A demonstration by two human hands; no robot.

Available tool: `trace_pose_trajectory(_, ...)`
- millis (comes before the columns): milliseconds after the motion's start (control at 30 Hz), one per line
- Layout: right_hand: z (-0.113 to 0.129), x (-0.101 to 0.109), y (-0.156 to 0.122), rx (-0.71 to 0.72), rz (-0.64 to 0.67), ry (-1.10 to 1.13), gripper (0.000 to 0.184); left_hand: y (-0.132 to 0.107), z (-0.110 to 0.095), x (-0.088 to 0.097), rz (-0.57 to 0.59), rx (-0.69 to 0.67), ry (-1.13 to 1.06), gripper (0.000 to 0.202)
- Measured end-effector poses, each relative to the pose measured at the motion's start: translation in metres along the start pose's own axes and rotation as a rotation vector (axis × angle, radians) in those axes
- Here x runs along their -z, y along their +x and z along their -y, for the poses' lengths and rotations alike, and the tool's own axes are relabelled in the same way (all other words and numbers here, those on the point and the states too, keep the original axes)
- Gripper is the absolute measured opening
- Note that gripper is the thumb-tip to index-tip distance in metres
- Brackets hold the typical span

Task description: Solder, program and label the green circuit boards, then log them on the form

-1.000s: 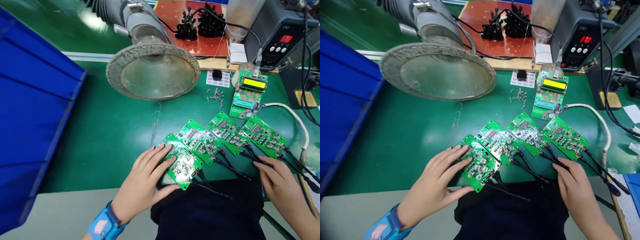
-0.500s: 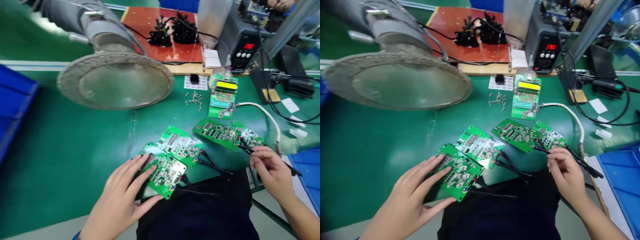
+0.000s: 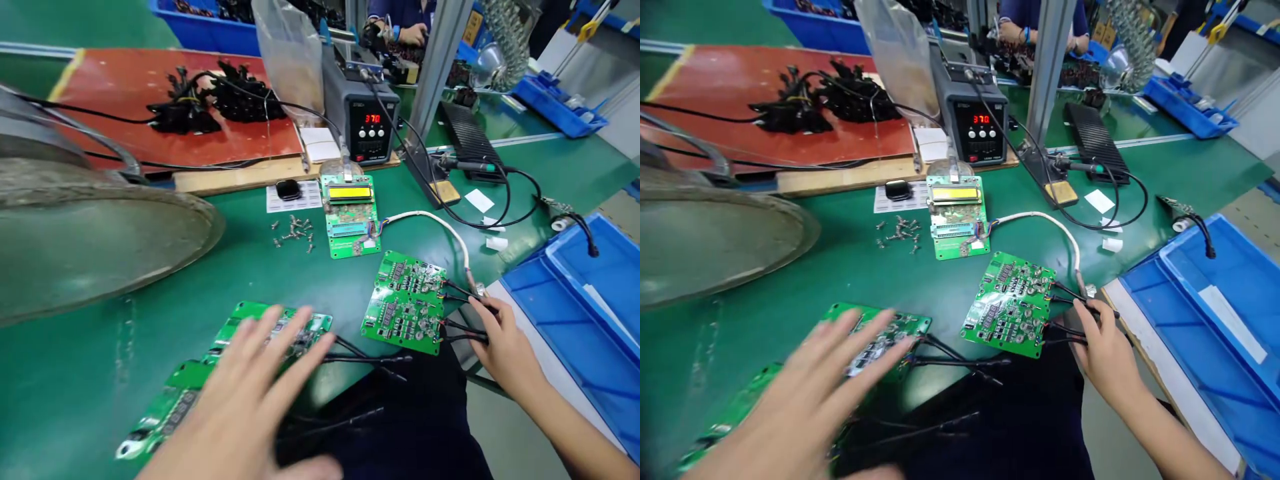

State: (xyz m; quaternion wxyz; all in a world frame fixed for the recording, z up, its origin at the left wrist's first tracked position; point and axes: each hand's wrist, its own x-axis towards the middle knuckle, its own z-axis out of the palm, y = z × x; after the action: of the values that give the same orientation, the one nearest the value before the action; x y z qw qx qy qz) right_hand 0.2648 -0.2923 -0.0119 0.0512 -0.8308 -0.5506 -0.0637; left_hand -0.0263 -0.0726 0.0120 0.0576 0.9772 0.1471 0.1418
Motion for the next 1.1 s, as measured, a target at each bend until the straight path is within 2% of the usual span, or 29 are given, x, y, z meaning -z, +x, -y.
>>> trace_pose_trajectory(100, 0.002, -0.002, 0.011, -0.04, -0.012, -0.167, 0.048, 0.079, -0.021, -0.012, 0.216, -0.157, -0.085, 0.113)
trace_pose_trajectory(133, 0.002, -0.003, 0.014, -0.056, -0.002, -0.208, 0.048, 0.1, -0.026, -0.018, 0.292, -0.165, -0.1, 0.119)
trace_pose_trajectory(167, 0.002, -0.003, 0.017, -0.072, 0.008, -0.237, 0.048, 0.117, -0.03, -0.025, 0.347, -0.142, -0.099, 0.122)
trace_pose_trajectory(233, 0.002, 0.001, 0.023, -0.09, 0.027, -0.262, 0.048, 0.134, -0.033, -0.037, 0.432, -0.083, -0.104, 0.125)
trace_pose_trajectory(300, 0.0, 0.011, 0.029, -0.083, 0.043, -0.266, 0.046, 0.134, -0.033, -0.046, 0.447, -0.037, -0.116, 0.125)
trace_pose_trajectory(400, -0.002, 0.038, 0.046, -0.047, 0.087, -0.273, 0.041, 0.119, -0.034, -0.051, 0.379, 0.003, -0.141, 0.121)
trace_pose_trajectory(500, -0.001, 0.069, 0.07, -0.019, 0.24, -0.306, 0.035, 0.107, -0.042, -0.05, 0.354, 0.071, -0.144, 0.114)
trace_pose_trajectory(600, -0.002, 0.087, 0.096, 0.068, 0.412, -0.316, 0.023, 0.101, -0.051, -0.049, 0.344, 0.106, -0.13, 0.111)
trace_pose_trajectory(733, -0.012, 0.081, 0.122, 0.26, 0.569, -0.117, 0.011, 0.094, -0.052, -0.048, 0.272, 0.13, -0.084, 0.106)
trace_pose_trajectory(867, -0.023, 0.06, 0.133, 0.322, 0.724, -0.008, 0.011, 0.089, -0.047, -0.049, 0.264, 0.114, -0.016, 0.09)
trace_pose_trajectory(967, -0.023, 0.051, 0.138, 0.301, 0.705, -0.067, 0.016, 0.09, -0.05, -0.053, 0.269, 0.123, 0.032, 0.081)
trace_pose_trajectory(1100, -0.02, 0.044, 0.158, 0.25, 0.626, -0.181, 0.031, 0.097, -0.065, -0.061, 0.223, 0.219, 0.087, 0.073)
